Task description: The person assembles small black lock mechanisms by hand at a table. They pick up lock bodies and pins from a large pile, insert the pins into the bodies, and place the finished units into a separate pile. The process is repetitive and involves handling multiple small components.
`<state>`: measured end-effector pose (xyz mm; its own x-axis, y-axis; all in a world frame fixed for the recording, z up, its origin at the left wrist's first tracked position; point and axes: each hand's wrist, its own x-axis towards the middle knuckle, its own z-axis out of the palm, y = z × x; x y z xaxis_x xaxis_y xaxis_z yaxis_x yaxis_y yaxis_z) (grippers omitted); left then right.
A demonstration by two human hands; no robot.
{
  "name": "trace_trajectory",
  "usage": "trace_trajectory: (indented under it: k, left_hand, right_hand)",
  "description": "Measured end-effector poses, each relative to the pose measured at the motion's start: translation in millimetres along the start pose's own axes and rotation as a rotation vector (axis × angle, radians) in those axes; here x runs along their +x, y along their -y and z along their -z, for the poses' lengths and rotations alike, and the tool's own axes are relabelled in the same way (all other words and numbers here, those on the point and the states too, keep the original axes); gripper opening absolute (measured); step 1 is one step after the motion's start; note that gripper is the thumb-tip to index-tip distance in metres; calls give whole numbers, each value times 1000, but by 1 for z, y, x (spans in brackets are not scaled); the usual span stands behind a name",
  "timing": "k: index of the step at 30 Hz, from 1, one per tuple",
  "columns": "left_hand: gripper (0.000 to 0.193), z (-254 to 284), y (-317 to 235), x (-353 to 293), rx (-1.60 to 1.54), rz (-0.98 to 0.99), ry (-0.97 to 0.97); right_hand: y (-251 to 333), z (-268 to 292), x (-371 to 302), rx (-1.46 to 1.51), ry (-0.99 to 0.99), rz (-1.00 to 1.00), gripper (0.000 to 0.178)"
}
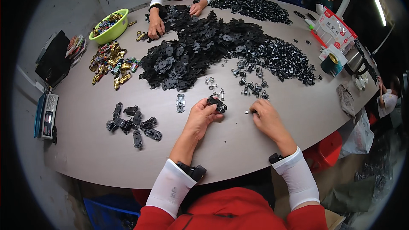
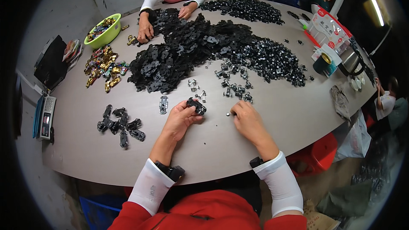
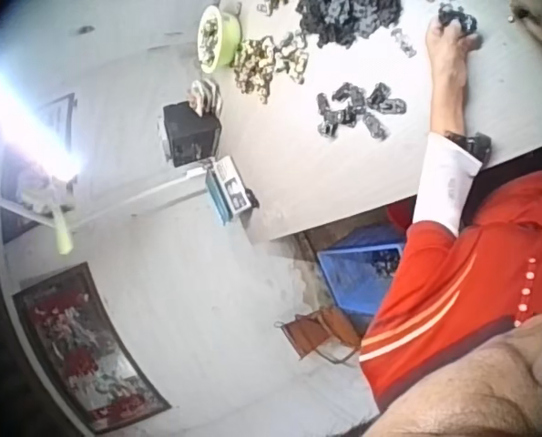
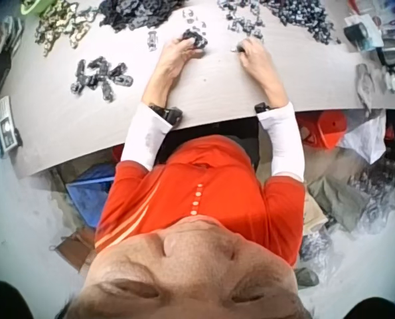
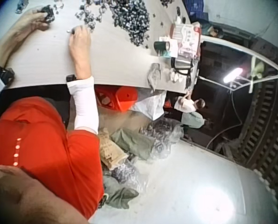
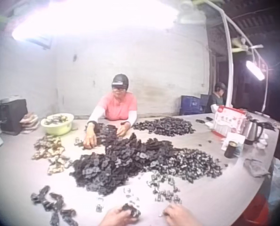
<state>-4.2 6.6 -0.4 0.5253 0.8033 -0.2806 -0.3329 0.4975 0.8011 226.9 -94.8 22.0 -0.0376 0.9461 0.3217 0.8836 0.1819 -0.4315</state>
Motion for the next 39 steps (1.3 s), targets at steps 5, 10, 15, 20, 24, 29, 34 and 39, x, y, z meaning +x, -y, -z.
trace_trajectory:
  k: [5, 10, 15, 20, 24, 29, 34, 39]
  left_hand:
    - [29, 0, 3, -1, 56, -28, 12]
    - [28, -7, 2, -1, 126, -14, -8]
    - [28, -5, 8, 0, 206, -50, 10]
    - [27, -6, 12, 2, 272, -89, 17]
    - [26, -3, 20, 2, 349, -161, 21]
    - [26, -2, 25, 3, 565, -300, -18]
    - [21, -9, 20, -2, 629, -341, -69]
    - [20, -8, 22, -2, 560, -341, -67]
  right_hand:
    - [8, 0, -6, 193, -112, -96, 8]
    - [4, 1, -10, -18, -123, -266, 12]
    - [6, -4, 1, -96, -136, -196, 14]
    - [12, -8, 12, 13, -52, -229, 15]
    - [56, -13, 30, 209, -97, -106, 14]
    - [69, -35, 46, 120, -170, 13, 15]
    - [69, -44, 46, 118, -173, -22, 15]
    - [77, -33, 41, 102, -102, -82, 15]
